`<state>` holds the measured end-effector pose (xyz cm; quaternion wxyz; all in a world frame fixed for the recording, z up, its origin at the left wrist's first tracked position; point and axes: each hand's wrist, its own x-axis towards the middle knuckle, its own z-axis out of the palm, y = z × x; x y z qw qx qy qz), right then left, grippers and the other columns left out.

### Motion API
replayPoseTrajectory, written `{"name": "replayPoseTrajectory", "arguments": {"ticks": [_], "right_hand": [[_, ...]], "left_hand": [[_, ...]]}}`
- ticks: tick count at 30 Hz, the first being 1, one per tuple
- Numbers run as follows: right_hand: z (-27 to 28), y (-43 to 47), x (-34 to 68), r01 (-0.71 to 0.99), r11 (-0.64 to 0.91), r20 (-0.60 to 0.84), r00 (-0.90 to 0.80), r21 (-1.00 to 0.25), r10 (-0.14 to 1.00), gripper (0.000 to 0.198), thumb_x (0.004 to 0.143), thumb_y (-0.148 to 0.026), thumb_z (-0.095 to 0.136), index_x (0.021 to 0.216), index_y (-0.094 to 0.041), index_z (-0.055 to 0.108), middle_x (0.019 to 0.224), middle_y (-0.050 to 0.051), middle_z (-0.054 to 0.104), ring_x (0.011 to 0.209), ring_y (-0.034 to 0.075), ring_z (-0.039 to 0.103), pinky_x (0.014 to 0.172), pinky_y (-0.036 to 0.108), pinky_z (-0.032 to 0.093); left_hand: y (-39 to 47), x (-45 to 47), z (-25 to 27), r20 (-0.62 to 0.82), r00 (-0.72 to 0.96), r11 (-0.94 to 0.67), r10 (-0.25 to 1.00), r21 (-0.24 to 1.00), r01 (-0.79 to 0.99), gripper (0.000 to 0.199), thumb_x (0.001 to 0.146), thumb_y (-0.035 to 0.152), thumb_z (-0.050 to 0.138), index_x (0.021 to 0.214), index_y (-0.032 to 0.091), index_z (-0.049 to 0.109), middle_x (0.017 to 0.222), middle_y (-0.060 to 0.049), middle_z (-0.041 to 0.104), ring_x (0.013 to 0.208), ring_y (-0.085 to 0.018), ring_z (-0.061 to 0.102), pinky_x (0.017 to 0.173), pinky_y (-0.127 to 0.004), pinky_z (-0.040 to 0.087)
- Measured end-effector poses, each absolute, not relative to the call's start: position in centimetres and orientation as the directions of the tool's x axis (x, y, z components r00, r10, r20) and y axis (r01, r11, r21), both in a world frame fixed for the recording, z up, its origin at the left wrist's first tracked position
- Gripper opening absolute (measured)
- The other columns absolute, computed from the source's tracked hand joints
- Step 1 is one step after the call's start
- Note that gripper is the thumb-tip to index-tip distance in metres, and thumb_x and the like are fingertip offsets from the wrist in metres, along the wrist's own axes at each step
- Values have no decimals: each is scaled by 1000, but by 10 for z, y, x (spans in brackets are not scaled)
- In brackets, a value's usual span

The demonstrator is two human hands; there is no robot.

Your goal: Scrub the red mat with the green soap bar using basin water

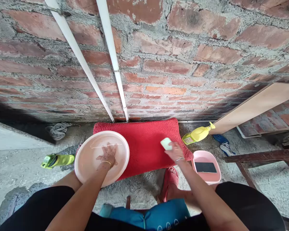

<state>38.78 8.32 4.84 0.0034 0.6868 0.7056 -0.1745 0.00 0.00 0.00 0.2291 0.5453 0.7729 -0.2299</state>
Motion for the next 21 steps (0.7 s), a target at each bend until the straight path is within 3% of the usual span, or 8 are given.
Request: {"name": "replayPoseTrajectory", "arguments": {"ticks": [2,5,7,9,12,16,19,21], "right_hand": [[45,72,317,929,234,-283,-315,-288,906,41,66,-34,65,105,-23,58,105,4,55,94,20,53,86,32,41],[39,53,238,788,528,-317,-613,-317,724,38,69,-31,63,106,-25,57,109,5,52,99,22,49,90,37,36],[35,49,216,714,623,-324,-700,-320,636,38,71,-28,61,108,-25,56,112,5,51,102,23,48,94,40,33],[30,57,224,722,619,-324,-692,-309,645,39,70,-28,62,109,-25,56,113,5,52,102,22,48,94,40,33],[29,80,284,855,440,-342,-514,-275,787,41,67,-30,66,107,-25,57,111,3,53,99,20,51,88,34,38],[43,96,408,978,-26,-310,-40,-205,950,42,65,-29,67,106,-26,57,109,1,55,92,16,57,82,29,43],[53,90,484,928,-363,-309,321,-88,895,34,68,-36,62,99,-23,58,101,6,57,83,20,61,70,32,47],[54,86,507,881,-471,-294,441,-40,848,34,70,-42,60,97,-21,58,97,9,58,81,23,62,66,35,47]], "left_hand": [[0,0,1,-609,-312,301,729,-125,946,110,62,35,74,145,37,3,156,-15,-11,138,-50,-3,81,-75,38],[-1,0,3,-603,-311,290,734,-136,947,109,63,36,73,146,37,2,156,-15,-10,138,-48,-2,83,-74,38],[-2,-1,3,-599,-299,280,743,-127,952,107,65,36,72,146,35,2,156,-16,-9,138,-48,-1,82,-74,38],[-2,-2,1,-595,-292,277,749,-119,953,105,66,34,70,146,35,2,156,-15,-8,138,-49,0,81,-74,39],[-3,-3,-4,-570,-303,286,764,-122,951,103,66,32,69,146,36,4,157,-13,-8,138,-49,-1,81,-75,38],[-3,-1,-7,-549,-325,297,770,-142,944,101,66,31,69,145,38,6,157,-12,-5,139,-48,1,82,-75,38],[-3,1,-4,-539,-327,295,776,-149,944,100,68,28,68,145,38,5,157,-13,-2,139,-48,3,81,-74,40],[-2,2,-1,-543,-322,291,776,-146,946,101,67,27,69,145,38,5,157,-14,-4,139,-48,3,81,-74,40]]}}
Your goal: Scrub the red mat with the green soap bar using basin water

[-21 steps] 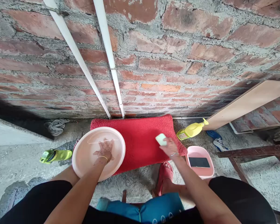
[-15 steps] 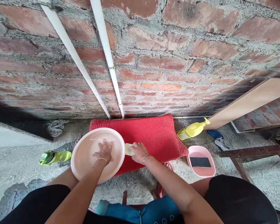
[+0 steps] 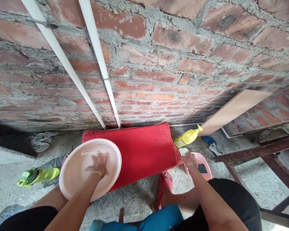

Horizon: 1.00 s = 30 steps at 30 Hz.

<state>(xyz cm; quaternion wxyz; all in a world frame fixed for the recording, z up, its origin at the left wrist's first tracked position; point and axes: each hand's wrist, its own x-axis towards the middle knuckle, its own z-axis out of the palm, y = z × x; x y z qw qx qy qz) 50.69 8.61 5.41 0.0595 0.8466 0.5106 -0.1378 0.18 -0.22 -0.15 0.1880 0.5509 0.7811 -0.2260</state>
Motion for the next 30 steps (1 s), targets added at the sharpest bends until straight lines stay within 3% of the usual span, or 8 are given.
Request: {"name": "replayPoseTrajectory", "arguments": {"ticks": [3,8,12,16,20,25,30], "right_hand": [[47,90,484,907,-404,-262,363,-121,894,35,68,-43,62,97,-23,58,101,7,57,86,22,61,73,35,47],[39,94,336,938,13,-229,-98,-346,968,39,64,-35,68,101,-25,58,105,2,55,92,17,56,84,30,41],[37,88,225,870,341,-297,-452,-357,841,41,64,-30,68,104,-26,58,108,2,53,96,19,51,86,31,36],[29,95,197,815,461,-339,-570,-352,748,42,67,-29,66,108,-28,56,111,3,50,99,20,48,87,34,33],[24,117,262,884,326,-341,-437,-335,833,42,65,-29,68,105,-27,58,109,2,51,95,17,50,84,31,35],[25,133,409,943,-94,-326,-16,-319,945,44,63,-32,70,105,-26,57,110,1,53,97,17,54,84,29,41],[31,124,503,831,-535,-316,471,-154,823,43,64,-43,67,100,-21,58,103,9,55,90,24,60,78,37,45]], "left_hand": [[-1,2,2,-575,-312,286,757,-138,948,104,65,26,72,145,37,7,157,-14,-6,138,-49,3,80,-74,40],[-1,0,3,-584,-317,274,748,-163,948,105,66,26,72,145,37,3,157,-15,-6,138,-48,1,80,-73,40],[-2,-1,3,-597,-309,271,740,-156,950,105,66,27,72,144,38,2,157,-15,-5,138,-48,1,81,-72,41],[-1,0,4,-603,-328,289,727,-165,943,102,68,26,70,144,38,4,157,-14,-7,139,-47,0,83,-72,40],[-2,-1,0,-605,-316,287,731,-149,946,103,68,28,71,145,38,2,156,-14,-13,139,-47,-2,83,-72,39],[-3,-5,-9,-600,-317,291,734,-144,946,104,67,23,70,144,39,1,156,-15,-11,139,-47,-3,83,-73,39],[-1,-4,-8,-596,-318,295,737,-140,945,102,69,20,68,144,39,2,157,-14,-6,139,-48,0,82,-73,40]]}}
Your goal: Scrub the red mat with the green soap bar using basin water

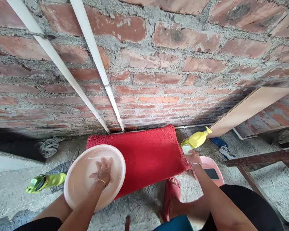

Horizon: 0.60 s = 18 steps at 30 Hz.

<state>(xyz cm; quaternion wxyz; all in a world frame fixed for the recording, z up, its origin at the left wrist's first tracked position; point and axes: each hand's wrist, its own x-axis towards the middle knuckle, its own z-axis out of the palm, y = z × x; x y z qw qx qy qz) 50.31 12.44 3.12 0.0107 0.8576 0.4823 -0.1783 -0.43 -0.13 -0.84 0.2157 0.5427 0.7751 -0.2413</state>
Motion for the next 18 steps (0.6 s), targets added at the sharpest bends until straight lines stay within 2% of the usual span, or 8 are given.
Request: {"name": "replayPoseTrajectory", "arguments": {"ticks": [1,3,7,9,11,13,15,18], "right_hand": [[32,124,504,802,-579,-297,523,-146,799,45,64,-46,66,100,-20,58,102,10,55,91,25,60,78,37,46],[33,126,485,811,-554,-267,500,-190,824,46,65,-48,65,101,-20,57,101,10,55,93,25,59,80,36,46],[32,132,376,917,-168,-207,96,-362,974,46,64,-39,67,104,-20,56,107,7,55,94,21,57,85,34,44],[31,128,308,911,-5,-212,-91,-413,973,46,61,-38,71,103,-26,58,106,1,55,93,18,56,87,30,42],[28,121,246,852,317,-193,-424,-417,885,41,63,-35,70,103,-27,59,107,2,55,96,19,53,89,32,40],[26,116,202,752,525,-187,-627,-399,756,38,67,-32,67,104,-28,59,109,3,53,99,20,50,90,34,37],[25,119,183,703,599,-206,-697,-383,687,37,69,-30,66,105,-28,60,109,3,52,98,20,48,89,35,36],[25,142,204,732,570,-254,-671,-373,697,39,68,-29,68,106,-27,61,109,3,51,95,19,49,86,34,36]], "left_hand": [[-1,-4,-8,-588,-321,293,742,-145,945,102,69,21,68,144,39,2,157,-14,-7,139,-48,0,81,-73,40],[-1,-2,-5,-581,-325,290,747,-155,944,104,68,23,69,144,39,1,157,-14,-7,139,-48,0,81,-74,39],[0,1,2,-613,-309,277,727,-150,949,106,65,25,72,145,36,2,156,-16,-7,138,-50,-2,81,-74,39],[0,1,6,-624,-302,271,720,-148,951,106,65,27,72,145,35,4,156,-18,-6,138,-50,-1,81,-73,40],[1,1,8,-626,-300,265,720,-152,952,105,65,28,72,146,34,5,156,-19,-5,138,-50,0,81,-72,40],[1,0,8,-628,-295,263,720,-147,954,106,64,32,73,146,34,5,156,-19,-4,138,-50,-1,82,-72,40],[1,0,7,-636,-292,268,714,-137,954,109,63,37,74,146,34,3,156,-20,-3,137,-51,-2,81,-72,39],[1,0,5,-642,-293,271,708,-136,953,111,61,42,74,146,34,3,155,-19,-6,137,-52,-4,81,-73,38]]}}
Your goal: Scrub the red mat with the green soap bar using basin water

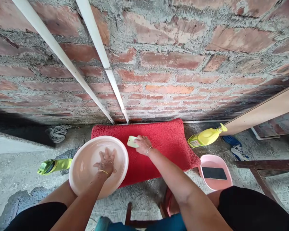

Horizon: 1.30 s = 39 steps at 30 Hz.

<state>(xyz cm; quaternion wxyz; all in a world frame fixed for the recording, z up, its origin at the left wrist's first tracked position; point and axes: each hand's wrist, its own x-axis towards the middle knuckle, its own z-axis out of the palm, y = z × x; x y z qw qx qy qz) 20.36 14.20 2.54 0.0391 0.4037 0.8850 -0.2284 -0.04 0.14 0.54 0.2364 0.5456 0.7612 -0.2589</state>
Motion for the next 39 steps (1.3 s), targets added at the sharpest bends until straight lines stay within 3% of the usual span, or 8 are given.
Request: {"name": "replayPoseTrajectory", "arguments": {"ticks": [7,12,16,20,23,27,34,39], "right_hand": [[38,210,398,961,23,-315,-114,-277,942,45,65,-33,71,107,-27,60,109,3,53,94,17,54,84,29,40],[47,212,464,886,-445,-321,387,-131,864,50,70,-46,63,113,-20,58,110,13,51,95,25,58,82,36,41],[46,202,390,910,-291,-291,205,-294,934,50,66,-43,68,110,-22,58,111,8,52,94,21,57,86,32,42],[47,186,256,881,106,-236,-236,-461,943,45,67,-39,68,109,-26,59,109,4,53,95,18,54,88,30,40],[50,177,172,809,387,-227,-518,-443,825,43,71,-38,64,112,-26,60,109,6,52,100,22,50,91,35,36],[46,182,131,783,493,-259,-602,-379,755,40,75,-35,60,113,-24,60,109,9,50,97,24,49,88,38,35],[26,246,276,904,306,-261,-385,-297,885,45,70,-36,65,114,-27,61,108,6,52,97,21,52,87,31,38],[31,260,429,932,-313,-336,241,-181,910,57,71,-47,64,121,-24,55,111,11,50,95,23,55,83,34,41]], "left_hand": [[2,4,10,-630,-317,254,709,-192,948,107,66,29,71,145,34,-1,156,-17,-10,138,-49,-1,82,-69,42],[3,7,12,-628,-316,250,712,-194,949,109,64,29,74,146,32,2,155,-20,-8,138,-50,2,80,-69,43],[4,7,12,-631,-332,258,701,-209,943,110,63,28,75,145,34,2,156,-18,-6,138,-49,1,81,-70,43],[4,7,16,-629,-307,228,714,-206,952,110,63,30,76,145,32,3,156,-20,-1,137,-50,5,80,-70,44],[4,7,20,-651,-300,218,698,-206,954,111,62,32,76,145,32,2,156,-20,1,137,-51,6,80,-70,44],[3,6,21,-652,-277,193,705,-200,961,112,63,29,76,145,33,-1,156,-19,3,137,-51,7,81,-70,43],[3,4,12,-650,-313,237,693,-205,950,111,62,31,76,146,34,4,156,-17,-4,138,-50,3,82,-72,42],[4,5,12,-639,-294,284,711,-122,951,112,59,30,77,146,33,8,156,-17,-2,137,-51,0,82,-75,39]]}}
